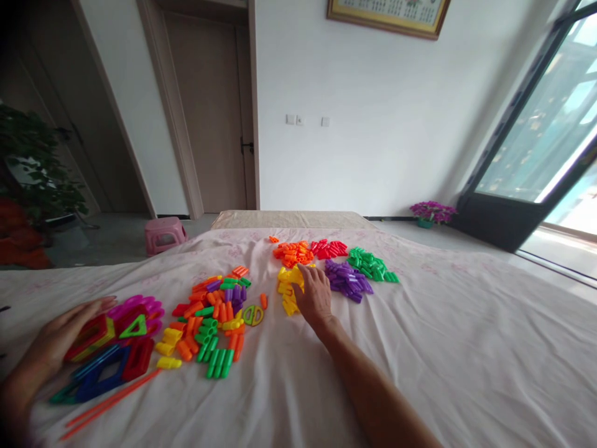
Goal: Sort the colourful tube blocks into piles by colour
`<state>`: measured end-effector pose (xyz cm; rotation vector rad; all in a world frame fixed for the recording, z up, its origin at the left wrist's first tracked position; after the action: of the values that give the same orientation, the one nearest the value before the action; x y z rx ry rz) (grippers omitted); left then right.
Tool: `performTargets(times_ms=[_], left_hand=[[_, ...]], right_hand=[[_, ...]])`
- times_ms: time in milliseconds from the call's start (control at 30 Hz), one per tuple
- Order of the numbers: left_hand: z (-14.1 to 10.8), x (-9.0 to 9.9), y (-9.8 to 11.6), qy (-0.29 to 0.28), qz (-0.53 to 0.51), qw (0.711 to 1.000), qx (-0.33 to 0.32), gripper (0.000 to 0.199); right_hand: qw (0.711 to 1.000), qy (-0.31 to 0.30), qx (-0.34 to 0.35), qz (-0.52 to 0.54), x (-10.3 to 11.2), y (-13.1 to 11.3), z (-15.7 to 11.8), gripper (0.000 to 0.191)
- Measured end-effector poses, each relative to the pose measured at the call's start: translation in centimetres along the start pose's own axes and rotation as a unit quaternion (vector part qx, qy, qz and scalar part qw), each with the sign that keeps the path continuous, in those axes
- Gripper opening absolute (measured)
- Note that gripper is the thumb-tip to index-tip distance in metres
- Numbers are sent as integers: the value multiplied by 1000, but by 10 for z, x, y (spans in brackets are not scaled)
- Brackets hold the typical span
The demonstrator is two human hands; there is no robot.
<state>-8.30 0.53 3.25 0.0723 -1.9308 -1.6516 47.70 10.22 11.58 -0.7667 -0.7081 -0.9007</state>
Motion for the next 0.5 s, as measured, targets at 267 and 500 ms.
performTargets(times_ms=[267,500], left_hand=[[8,3,-27,-6,-128,992,22,55],[12,2,-26,-11,-116,993,8,54]], right_hand=[[999,-3,38,-23,-3,-8,-4,41],[986,-75,147,-11,-16,-69,-17,33]])
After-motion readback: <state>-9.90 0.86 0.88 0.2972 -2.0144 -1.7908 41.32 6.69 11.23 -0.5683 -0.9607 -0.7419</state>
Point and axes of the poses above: each hand's wrist, its own z-axis towards the middle knuckle, its own x-axis out of the back of the hand, y = z × x, the point moved 10 cm from there along z, towards the middle knuckle, and after that the axes turned 10 degrees about -y, right-handed, at the moved point
